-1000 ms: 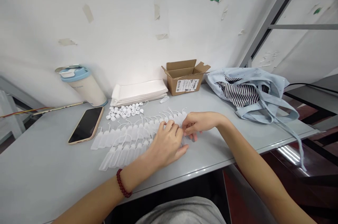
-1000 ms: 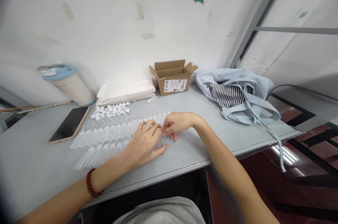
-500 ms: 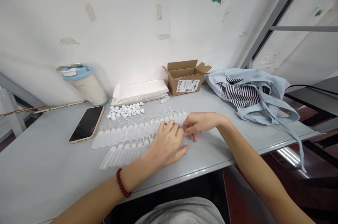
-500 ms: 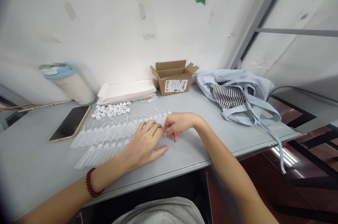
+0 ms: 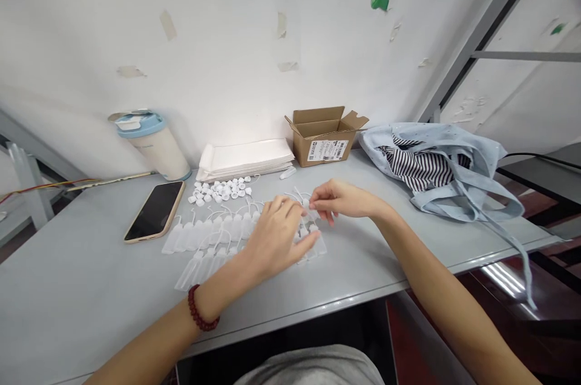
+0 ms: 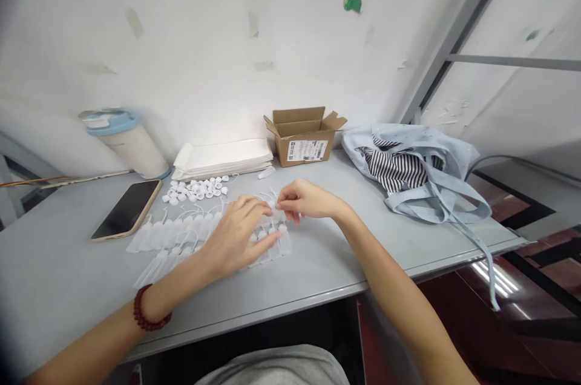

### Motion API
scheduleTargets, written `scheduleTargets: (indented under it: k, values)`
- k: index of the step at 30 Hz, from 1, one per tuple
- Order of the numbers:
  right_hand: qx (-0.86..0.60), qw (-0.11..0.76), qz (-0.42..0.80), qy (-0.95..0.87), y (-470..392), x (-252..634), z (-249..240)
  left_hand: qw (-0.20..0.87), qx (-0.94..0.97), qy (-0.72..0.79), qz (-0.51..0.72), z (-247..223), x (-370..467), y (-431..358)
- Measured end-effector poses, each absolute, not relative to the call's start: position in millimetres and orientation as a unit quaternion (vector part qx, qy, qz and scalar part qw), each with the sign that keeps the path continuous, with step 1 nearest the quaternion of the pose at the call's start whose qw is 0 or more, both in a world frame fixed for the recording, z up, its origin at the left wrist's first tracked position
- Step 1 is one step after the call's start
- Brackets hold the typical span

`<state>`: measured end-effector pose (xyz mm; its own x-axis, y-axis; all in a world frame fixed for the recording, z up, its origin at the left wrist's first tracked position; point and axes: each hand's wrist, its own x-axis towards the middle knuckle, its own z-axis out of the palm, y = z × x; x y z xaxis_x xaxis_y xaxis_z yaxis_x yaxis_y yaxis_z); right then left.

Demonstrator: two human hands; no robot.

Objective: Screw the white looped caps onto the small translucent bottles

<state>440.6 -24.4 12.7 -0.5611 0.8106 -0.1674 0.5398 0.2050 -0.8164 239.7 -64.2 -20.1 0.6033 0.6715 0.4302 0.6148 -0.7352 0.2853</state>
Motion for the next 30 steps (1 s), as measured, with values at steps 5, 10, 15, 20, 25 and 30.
scheduleTargets:
  k: [5, 10, 15, 20, 25, 30]
  values:
    - [-0.456, 0.294, 0.216, -0.812, 8, 423, -1, 0.048, 0.853, 0.447, 0.267, -6, 205, -23]
    - [-0.452, 0.182, 0.046, -0.872, 52, 407, -10, -0.009, 0.826, 0.551, 0.117, -1, 173, 35]
    - [-0.453, 0.085, -0.018, -0.887, 75, 400, -23, -0.031, 0.82, 0.568, 0.067, -5, 178, 66]
    - [-0.454, 0.075, -0.044, -0.887, 82, 401, -36, -0.056, 0.817, 0.573, 0.039, -13, 194, 73]
    - [-0.468, 0.097, -0.03, -0.878, 82, 409, -41, -0.042, 0.822, 0.565, 0.055, -16, 201, 79]
    - [-0.487, 0.166, -0.012, -0.857, 69, 421, -37, 0.001, 0.815, 0.568, 0.11, -3, 197, 72]
